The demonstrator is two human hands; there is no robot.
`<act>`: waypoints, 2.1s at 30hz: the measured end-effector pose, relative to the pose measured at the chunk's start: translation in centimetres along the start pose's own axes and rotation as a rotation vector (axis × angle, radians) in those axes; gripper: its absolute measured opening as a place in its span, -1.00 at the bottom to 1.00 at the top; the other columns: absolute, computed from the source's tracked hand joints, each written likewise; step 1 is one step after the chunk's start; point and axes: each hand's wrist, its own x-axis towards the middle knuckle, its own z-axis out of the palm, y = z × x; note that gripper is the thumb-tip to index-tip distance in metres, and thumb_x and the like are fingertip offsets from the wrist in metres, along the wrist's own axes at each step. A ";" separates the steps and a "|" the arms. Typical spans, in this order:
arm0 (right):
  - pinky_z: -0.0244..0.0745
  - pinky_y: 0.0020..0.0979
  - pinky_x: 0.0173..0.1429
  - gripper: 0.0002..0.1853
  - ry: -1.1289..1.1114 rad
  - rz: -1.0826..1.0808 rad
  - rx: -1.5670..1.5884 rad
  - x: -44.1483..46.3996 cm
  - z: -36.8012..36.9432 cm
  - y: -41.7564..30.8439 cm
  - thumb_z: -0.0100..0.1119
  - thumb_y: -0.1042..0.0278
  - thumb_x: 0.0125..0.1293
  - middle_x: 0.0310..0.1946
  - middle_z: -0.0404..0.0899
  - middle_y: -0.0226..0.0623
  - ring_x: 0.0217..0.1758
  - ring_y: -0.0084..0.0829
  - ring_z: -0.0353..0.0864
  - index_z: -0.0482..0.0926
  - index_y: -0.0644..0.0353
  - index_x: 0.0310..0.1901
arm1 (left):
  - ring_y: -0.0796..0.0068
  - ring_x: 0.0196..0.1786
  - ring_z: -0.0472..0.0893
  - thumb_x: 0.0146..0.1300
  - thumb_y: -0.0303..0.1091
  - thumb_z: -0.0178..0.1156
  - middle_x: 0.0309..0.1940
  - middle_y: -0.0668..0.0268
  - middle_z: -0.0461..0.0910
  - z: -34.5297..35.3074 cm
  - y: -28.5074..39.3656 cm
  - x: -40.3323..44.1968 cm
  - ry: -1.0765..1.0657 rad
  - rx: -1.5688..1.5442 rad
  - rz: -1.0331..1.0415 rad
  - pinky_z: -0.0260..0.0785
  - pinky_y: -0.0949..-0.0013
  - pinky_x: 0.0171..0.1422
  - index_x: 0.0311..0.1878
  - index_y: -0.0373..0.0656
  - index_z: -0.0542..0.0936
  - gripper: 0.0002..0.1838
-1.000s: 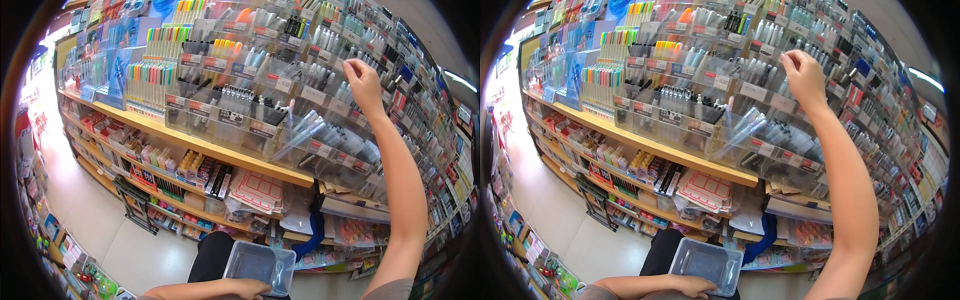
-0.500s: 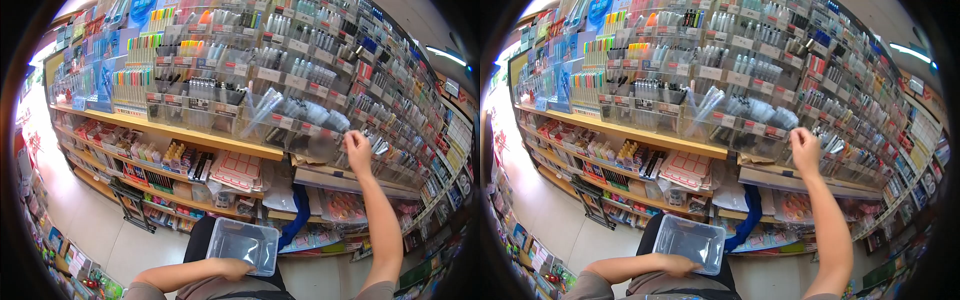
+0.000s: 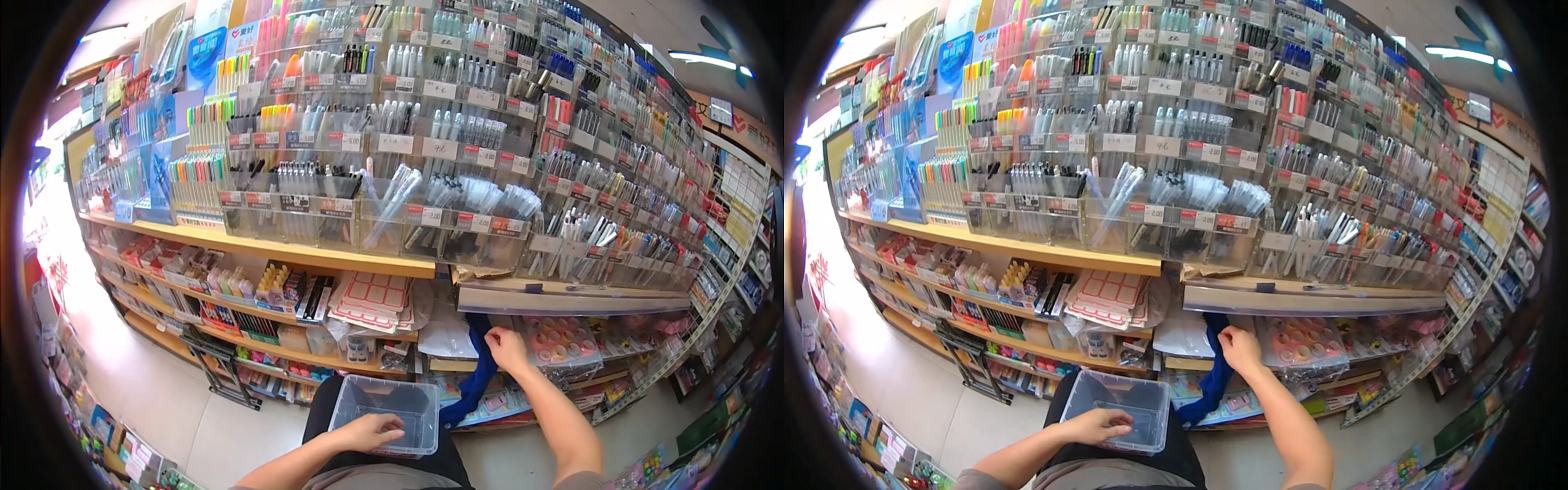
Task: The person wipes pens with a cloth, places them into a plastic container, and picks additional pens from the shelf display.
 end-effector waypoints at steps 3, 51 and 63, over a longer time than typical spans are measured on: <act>0.45 -0.27 -0.18 -0.80 0.123 0.030 -0.109 2.5 5.2 3.7 0.20 0.26 0.06 -0.41 0.59 -0.16 -0.27 -0.17 0.57 0.57 0.20 -0.33 | 0.19 -0.07 0.57 0.27 -0.11 0.05 -0.17 0.01 0.57 0.3 0.0 -0.2 0.047 0.016 0.019 0.39 0.31 0.02 -0.01 -0.33 0.45 -0.56; 0.45 -0.25 -0.03 -0.37 0.330 0.289 -0.434 16.3 -16.1 -19.5 0.30 -0.08 -0.12 -0.18 0.56 0.09 -0.08 -0.11 0.58 0.55 0.44 -0.24 | 0.09 -0.07 0.55 0.25 -0.11 0.04 -0.18 0.03 0.57 1.6 -0.2 -1.4 0.079 0.106 0.176 0.38 0.24 0.01 -0.01 -0.25 0.45 -0.59; 0.43 -0.23 0.03 -0.50 0.430 0.401 -0.505 16.1 -14.6 -20.8 0.17 -0.02 -0.02 -0.14 0.56 -0.01 -0.02 -0.09 0.54 0.60 0.27 -0.20 | 0.08 -0.07 0.55 0.26 -0.13 0.03 -0.17 0.04 0.57 1.6 0.0 -1.9 0.062 0.091 0.169 0.37 0.23 0.01 0.01 -0.25 0.44 -0.60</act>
